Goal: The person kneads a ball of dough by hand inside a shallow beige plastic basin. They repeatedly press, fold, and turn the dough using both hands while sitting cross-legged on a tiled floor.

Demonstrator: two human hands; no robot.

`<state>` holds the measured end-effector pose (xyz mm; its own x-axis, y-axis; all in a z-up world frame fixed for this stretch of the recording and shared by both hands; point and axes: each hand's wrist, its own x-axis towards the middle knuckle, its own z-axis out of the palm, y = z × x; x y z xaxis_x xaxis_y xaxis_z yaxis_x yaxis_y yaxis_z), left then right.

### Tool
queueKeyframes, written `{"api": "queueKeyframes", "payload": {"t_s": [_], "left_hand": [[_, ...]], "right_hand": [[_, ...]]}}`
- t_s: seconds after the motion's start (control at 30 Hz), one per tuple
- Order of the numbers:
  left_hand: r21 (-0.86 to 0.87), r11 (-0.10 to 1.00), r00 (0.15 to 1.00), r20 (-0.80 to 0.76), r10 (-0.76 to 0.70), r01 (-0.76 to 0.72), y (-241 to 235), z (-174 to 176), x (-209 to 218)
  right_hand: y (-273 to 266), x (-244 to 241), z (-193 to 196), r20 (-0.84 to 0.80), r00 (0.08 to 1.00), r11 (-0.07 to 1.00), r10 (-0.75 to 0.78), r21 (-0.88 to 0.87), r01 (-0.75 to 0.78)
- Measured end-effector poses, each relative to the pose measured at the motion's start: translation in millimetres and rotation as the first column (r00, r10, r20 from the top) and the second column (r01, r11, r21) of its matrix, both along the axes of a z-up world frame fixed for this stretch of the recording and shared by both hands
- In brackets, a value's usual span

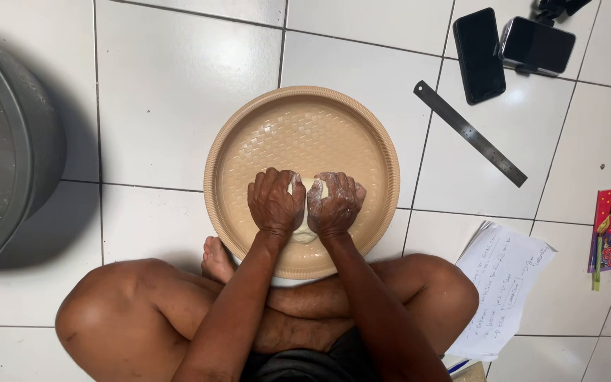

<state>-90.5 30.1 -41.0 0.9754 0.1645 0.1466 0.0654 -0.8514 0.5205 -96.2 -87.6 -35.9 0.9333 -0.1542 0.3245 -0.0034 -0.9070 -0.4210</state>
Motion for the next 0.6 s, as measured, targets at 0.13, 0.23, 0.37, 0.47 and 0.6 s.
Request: {"api": "queueKeyframes", "payload": {"t_s": [0.13, 0.23, 0.37, 0.47, 0.6], "left_hand": [[0.027, 1.000, 0.998, -0.069, 0.010, -0.008, -2.8, -5.2, 14.9], [0.018, 0.999, 0.986, -0.162, 0.037, -0.034, -4.9, 0.4, 28.3], [-0.014, 0.998, 0.916, -0.398, 0.052, -0.063, -4.5, 7.0, 46.2], [-0.041, 0.994, 0.885, -0.460, 0.070, -0.100, -4.4, 10.6, 56.1], [-0.062, 0.984, 0.875, -0.468, 0.120, -0.168, -5.1, 17.2, 64.5]], "right_hand": [[-3.6, 14.1, -8.4, -0.038, 0.999, 0.998, -0.006, -0.068, 0.003], [-2.3, 26.7, -3.6, -0.057, 0.998, 0.994, -0.036, -0.108, 0.030], [-3.0, 42.6, -7.7, -0.270, 0.955, 0.991, -0.126, -0.086, 0.106], [-0.4, 61.6, 4.8, -0.479, 0.857, 0.981, -0.192, -0.068, 0.182], [-3.9, 86.7, 6.4, -0.640, 0.740, 0.975, -0.207, -0.068, 0.214]]}}
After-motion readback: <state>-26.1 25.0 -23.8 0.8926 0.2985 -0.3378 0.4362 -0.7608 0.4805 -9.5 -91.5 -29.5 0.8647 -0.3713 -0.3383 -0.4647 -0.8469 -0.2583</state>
